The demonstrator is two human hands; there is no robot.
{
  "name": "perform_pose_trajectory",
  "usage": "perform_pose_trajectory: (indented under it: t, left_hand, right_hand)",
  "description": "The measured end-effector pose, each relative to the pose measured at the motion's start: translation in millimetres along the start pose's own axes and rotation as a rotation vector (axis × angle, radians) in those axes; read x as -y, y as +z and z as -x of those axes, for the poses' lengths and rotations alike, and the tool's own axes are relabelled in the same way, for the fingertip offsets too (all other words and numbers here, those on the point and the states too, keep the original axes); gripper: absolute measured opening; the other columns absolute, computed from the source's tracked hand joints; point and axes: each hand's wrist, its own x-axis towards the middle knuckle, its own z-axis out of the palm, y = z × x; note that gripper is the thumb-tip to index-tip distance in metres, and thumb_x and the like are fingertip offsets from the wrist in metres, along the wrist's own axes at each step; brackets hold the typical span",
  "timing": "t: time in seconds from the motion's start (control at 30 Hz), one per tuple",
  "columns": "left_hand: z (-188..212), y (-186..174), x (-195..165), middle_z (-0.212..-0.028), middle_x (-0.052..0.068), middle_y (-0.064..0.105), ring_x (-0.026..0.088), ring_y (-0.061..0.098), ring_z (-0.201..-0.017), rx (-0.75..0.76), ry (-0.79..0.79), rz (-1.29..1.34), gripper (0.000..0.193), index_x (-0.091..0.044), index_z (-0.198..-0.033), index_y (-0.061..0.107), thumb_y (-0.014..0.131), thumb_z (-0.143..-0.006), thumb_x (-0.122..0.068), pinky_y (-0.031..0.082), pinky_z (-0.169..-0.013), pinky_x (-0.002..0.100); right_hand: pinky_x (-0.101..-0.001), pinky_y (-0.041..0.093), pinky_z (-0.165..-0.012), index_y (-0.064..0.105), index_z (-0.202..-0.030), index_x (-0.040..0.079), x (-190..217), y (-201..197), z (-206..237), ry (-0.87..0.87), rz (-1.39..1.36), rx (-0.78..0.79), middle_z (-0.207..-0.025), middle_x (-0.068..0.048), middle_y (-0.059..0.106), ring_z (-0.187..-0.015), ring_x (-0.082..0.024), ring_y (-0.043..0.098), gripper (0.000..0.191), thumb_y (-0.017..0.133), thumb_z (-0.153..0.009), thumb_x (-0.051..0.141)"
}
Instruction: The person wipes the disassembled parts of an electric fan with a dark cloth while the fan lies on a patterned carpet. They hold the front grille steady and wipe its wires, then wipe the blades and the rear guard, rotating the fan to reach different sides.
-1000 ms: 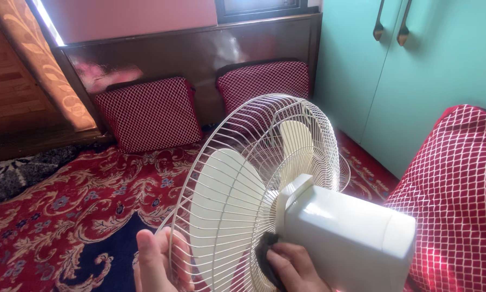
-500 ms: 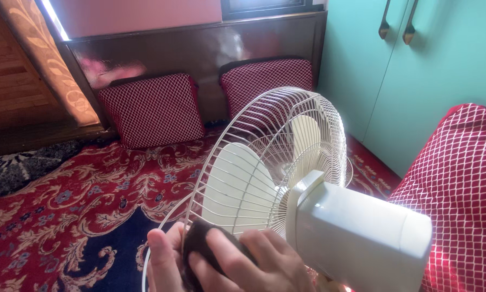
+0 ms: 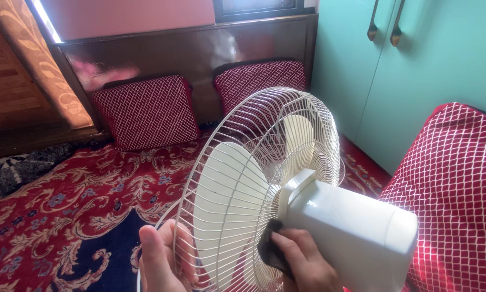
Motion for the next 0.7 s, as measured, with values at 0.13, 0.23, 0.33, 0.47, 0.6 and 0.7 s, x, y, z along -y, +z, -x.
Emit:
perform_pose_trajectory:
  t: [0.13, 0.23, 0.33, 0.47, 0.6, 0.7]
  left_hand:
    - [5, 4, 1, -0.046, 0.001, 0.035, 0.013, 0.032, -0.041, -0.01, 0.052, -0.023, 0.092, -0.004, -0.064, 0.048, 0.024, -0.078, -0.092, 0.02, -0.04, 0.028]
    - [7, 3, -6, -0.047, 0.0, 0.037, 0.012, 0.034, -0.042, 0.042, 0.028, -0.038, 0.091, -0.006, -0.065, 0.05, 0.025, -0.078, -0.092, 0.021, -0.041, 0.027]
    - [8, 3, -14, -0.046, -0.002, 0.04, 0.01, 0.037, -0.042, 0.09, 0.007, -0.089, 0.093, -0.007, -0.063, 0.052, 0.02, -0.074, -0.094, 0.024, -0.042, 0.027]
    - [20, 7, -12, -0.052, -0.003, 0.034, 0.009, 0.033, -0.046, 0.002, 0.033, -0.082, 0.089, -0.007, -0.066, 0.05, 0.024, -0.079, -0.091, 0.02, -0.044, 0.027]
    - [14, 5, -13, -0.046, -0.001, 0.036, 0.012, 0.037, -0.042, 0.063, 0.053, -0.2, 0.09, -0.007, -0.062, 0.049, 0.019, -0.074, -0.091, 0.025, -0.043, 0.027]
    - [9, 2, -10, -0.048, 0.0, 0.033, 0.012, 0.033, -0.043, 0.06, 0.015, -0.117, 0.09, -0.005, -0.063, 0.047, 0.019, -0.077, -0.09, 0.021, -0.043, 0.028]
  right_hand:
    - [-0.0374, 0.063, -0.082, 0.071, -0.112, 0.01, 31, -13, -16, 0.024, -0.212, -0.076, -0.12, -0.006, 0.067, -0.103, -0.022, 0.078, 0.03, 0.076, -0.083, 0.017]
    - [-0.0456, 0.061, -0.079, 0.07, -0.118, 0.005, 64, -22, -41, -0.204, 0.066, -0.019, -0.123, -0.011, 0.065, -0.099, -0.028, 0.074, 0.055, 0.083, -0.077, 0.038]
    - [-0.0378, 0.063, -0.082, 0.072, -0.118, 0.019, 87, -15, -60, -0.258, -0.04, -0.236, -0.113, -0.004, 0.062, -0.095, -0.019, 0.074, 0.037, 0.084, -0.083, 0.021]
    - [-0.0335, 0.066, -0.077, 0.077, -0.113, 0.013, 58, -19, -55, -0.221, -0.187, -0.118, -0.103, -0.005, 0.065, -0.09, -0.018, 0.077, 0.035, 0.084, -0.079, 0.016]
    - [-0.0306, 0.068, -0.072, 0.076, -0.108, 0.01, 30, -11, -32, -0.082, -0.218, -0.097, -0.093, -0.004, 0.069, -0.085, -0.017, 0.079, 0.033, 0.084, -0.076, 0.011]
    - [-0.0309, 0.067, -0.068, 0.076, -0.106, 0.01, 24, -6, -18, -0.007, -0.196, -0.055, -0.089, -0.005, 0.07, -0.082, -0.018, 0.079, 0.034, 0.083, -0.073, 0.008]
